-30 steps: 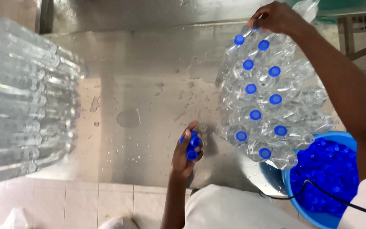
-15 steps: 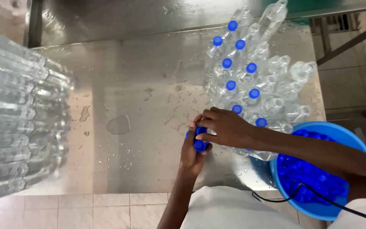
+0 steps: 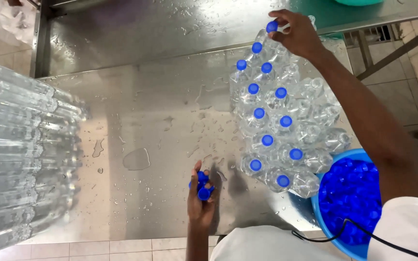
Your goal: Manually capping plastic water bottles at a production station.
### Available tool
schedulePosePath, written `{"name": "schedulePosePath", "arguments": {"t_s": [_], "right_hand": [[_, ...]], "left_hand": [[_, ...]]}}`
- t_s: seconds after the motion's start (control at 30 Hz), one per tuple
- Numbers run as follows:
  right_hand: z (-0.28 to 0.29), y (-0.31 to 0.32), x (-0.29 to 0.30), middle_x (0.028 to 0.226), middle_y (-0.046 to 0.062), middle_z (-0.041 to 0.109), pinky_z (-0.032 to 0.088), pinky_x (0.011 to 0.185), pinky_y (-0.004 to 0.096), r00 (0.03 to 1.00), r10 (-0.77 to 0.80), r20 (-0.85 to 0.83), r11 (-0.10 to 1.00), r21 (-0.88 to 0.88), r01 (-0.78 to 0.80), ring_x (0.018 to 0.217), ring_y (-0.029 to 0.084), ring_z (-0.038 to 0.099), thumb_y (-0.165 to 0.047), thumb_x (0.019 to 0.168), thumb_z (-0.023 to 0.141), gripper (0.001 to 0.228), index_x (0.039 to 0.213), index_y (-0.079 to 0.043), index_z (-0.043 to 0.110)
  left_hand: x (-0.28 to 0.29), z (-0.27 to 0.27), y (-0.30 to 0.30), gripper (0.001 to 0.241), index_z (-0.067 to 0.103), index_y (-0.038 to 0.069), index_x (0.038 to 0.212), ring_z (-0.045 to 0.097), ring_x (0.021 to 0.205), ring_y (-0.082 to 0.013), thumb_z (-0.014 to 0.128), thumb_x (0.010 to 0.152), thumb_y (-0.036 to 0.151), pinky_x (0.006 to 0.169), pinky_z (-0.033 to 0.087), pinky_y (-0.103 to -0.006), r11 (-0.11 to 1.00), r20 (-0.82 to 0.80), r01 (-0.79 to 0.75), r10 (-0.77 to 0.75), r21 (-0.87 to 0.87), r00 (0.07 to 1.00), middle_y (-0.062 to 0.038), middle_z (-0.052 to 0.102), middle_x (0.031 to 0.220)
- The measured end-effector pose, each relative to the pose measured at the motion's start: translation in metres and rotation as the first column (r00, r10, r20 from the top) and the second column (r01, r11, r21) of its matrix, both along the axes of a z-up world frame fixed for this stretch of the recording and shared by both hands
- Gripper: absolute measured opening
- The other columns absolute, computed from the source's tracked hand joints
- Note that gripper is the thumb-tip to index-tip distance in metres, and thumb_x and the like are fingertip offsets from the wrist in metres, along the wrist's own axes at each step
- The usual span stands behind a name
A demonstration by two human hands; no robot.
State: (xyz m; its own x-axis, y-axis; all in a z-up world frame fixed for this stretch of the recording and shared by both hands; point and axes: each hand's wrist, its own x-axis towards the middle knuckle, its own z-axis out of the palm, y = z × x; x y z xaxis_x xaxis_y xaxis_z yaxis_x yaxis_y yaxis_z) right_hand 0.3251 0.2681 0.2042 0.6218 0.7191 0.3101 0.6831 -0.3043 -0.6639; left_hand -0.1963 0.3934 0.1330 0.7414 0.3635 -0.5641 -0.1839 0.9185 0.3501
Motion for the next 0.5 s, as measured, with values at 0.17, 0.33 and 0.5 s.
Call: {"name": "schedulePosePath", "arguments": {"t_s": [0.17,0.33,0.5], "right_hand": [[-0.063,-0.002,0.071,0.131,0.019,0.076,0.055,0.075,0.05,0.976,0.0,0.217,0.998,-0.054,0.012,0.1,0.037,0.072,-0.03,0.106,0.094,0.038,0.132,-0.005,0.083],[-0.038,0.005,0.053,0.125,0.018,0.074,0.055,0.083,0.049,0.999,0.027,0.023,0.983,-0.18,-0.022,0.103,0.035,0.071,-0.025,0.112,0.085,0.035,0.134,-0.002,0.072],[-0.031,0.009,0.062,0.118,0.017,0.067,0.063,0.078,0.045,0.99,0.033,-0.138,0.977,-0.206,-0.062,0.095,0.027,0.07,-0.037,0.128,0.062,0.034,0.132,-0.003,0.067]], "left_hand": [[-0.043,-0.043,0.01,0.052,0.051,0.017,0.154,0.058,0.07,-0.0071,0.06,0.109,0.041,0.041,0.048,-0.0193,0.99,0.02,-0.142,0.143,-0.02,0.99,-0.002,0.062,0.108],[-0.05,-0.048,0.009,0.052,0.052,0.016,0.153,0.059,0.069,-0.0073,0.063,0.108,0.039,0.042,0.047,-0.0197,0.989,-0.021,-0.151,0.151,0.003,0.988,-0.003,0.065,0.106],[-0.036,-0.033,0.008,0.05,0.053,0.017,0.15,0.058,0.069,-0.0072,0.064,0.107,0.04,0.042,0.045,-0.0195,0.991,-0.078,-0.131,0.129,-0.014,0.989,-0.003,0.063,0.106]]}}
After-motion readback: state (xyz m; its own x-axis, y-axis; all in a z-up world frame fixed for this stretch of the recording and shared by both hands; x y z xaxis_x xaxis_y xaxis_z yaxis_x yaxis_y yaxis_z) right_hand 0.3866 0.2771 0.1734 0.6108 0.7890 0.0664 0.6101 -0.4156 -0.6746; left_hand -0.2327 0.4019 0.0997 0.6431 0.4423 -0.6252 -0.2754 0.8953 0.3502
